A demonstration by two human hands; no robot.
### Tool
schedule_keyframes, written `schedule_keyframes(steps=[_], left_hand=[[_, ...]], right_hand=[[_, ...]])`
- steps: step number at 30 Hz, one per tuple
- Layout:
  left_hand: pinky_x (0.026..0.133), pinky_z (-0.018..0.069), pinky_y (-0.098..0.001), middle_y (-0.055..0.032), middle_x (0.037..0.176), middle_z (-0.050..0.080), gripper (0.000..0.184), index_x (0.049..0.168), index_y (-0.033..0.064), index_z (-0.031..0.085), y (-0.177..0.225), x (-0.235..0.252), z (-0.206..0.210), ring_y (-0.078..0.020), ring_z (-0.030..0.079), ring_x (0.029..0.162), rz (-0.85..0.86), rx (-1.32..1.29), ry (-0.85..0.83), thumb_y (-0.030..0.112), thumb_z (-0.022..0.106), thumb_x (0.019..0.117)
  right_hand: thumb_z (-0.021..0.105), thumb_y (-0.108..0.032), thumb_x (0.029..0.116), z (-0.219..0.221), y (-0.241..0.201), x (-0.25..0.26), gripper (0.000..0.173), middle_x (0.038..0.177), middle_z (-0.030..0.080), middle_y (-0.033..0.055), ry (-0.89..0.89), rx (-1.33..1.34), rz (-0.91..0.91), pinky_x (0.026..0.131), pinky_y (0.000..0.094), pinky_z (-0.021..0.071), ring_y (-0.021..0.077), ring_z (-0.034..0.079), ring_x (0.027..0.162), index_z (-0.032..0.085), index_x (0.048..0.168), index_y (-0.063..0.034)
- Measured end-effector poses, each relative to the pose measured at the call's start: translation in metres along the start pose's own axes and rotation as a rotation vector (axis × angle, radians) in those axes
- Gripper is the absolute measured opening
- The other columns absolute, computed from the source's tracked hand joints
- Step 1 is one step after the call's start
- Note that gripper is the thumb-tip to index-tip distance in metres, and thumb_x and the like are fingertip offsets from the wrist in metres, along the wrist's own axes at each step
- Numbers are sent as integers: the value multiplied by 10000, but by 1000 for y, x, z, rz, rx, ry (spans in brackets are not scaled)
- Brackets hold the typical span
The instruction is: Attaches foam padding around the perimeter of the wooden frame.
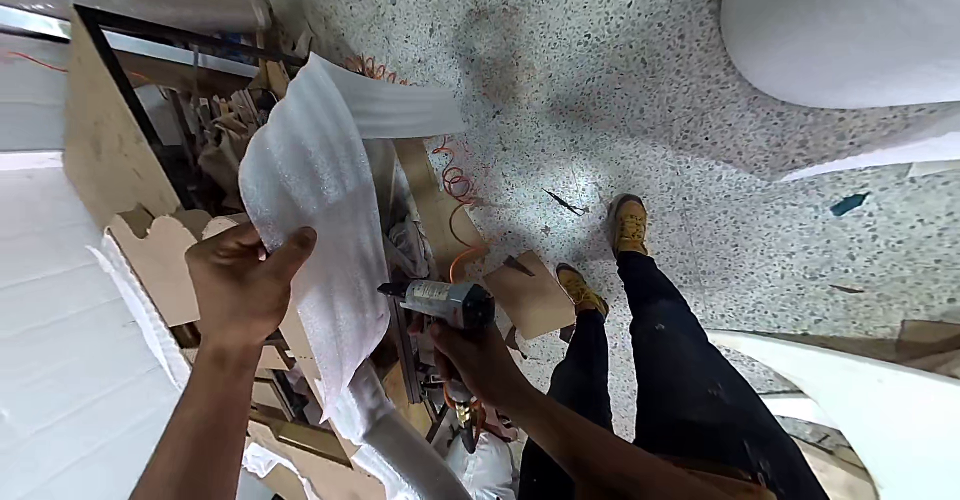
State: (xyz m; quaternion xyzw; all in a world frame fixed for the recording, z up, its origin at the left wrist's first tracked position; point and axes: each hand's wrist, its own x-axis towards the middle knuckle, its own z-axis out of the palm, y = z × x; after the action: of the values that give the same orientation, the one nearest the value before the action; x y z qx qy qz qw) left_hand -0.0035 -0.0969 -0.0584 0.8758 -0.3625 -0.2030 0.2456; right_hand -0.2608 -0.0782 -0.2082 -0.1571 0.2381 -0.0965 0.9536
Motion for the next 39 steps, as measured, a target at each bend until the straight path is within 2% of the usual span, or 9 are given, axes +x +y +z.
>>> schedule_keyframes(steps=[5,10,16,20,28,31,34,36,39], left_hand=[[630,605,-276,9,797,729,80,880,110,733,0,10,8,-98,685,682,-22,26,-28,117,800,837],[643,600,-283,14,807,723,110,903,110,733,-4,11,5,-100,674,688,-39,39,-43,153,815,844],[655,604,-284,-9,822,734,93,912,91,742,-6,13,1,-111,687,703,-87,6,-24,125,804,851],[630,606,-282,-19,786,728,74,894,84,739,-3,14,2,-112,687,671,-158,-21,11,125,792,861],[573,568,-256,-8,729,707,58,850,102,742,-15,11,-1,-91,648,607,-319,-127,111,139,787,858],[644,610,-313,-48,826,741,94,962,80,750,-13,9,-1,-137,699,704,-409,-164,122,123,768,880],[685,643,-403,-43,907,746,242,1102,98,711,11,13,10,-168,725,775,-415,-37,61,213,772,898],[633,610,-436,-7,839,699,309,1042,126,705,36,12,32,-154,681,711,-339,205,3,388,775,894],[743,609,-451,27,885,717,269,1010,195,768,53,25,69,-150,696,817,-279,374,-102,439,709,913]], right_hand=[[637,-231,1027,4,1,5,226,712,642,121,39,-6,29,538,348,567,198,608,543,720,1148,-60],[653,-256,1015,2,-1,6,226,699,644,97,54,-40,86,551,345,569,190,612,547,720,1072,-47],[607,-273,1043,-1,-34,21,260,680,636,110,6,-73,83,553,331,558,180,604,542,733,1136,-66],[589,-284,1045,-5,-52,35,274,663,616,106,-36,-117,136,548,333,550,181,588,533,724,1081,-47],[571,-297,1047,-2,-94,63,284,672,612,122,-114,-219,215,529,322,527,180,569,523,710,1104,-55],[580,-344,1050,-12,-126,71,313,687,623,121,-155,-313,234,541,329,537,182,580,535,712,1146,-77],[572,-333,1045,-25,-178,90,288,744,656,111,-113,-480,251,537,342,542,182,590,552,720,1170,-119],[592,-328,1035,-32,-218,103,266,708,648,100,-52,-627,273,508,336,536,178,582,525,728,1133,-121],[623,-401,1013,-60,-280,127,296,756,672,121,-30,-887,292,495,371,546,218,599,524,722,1147,-157]])
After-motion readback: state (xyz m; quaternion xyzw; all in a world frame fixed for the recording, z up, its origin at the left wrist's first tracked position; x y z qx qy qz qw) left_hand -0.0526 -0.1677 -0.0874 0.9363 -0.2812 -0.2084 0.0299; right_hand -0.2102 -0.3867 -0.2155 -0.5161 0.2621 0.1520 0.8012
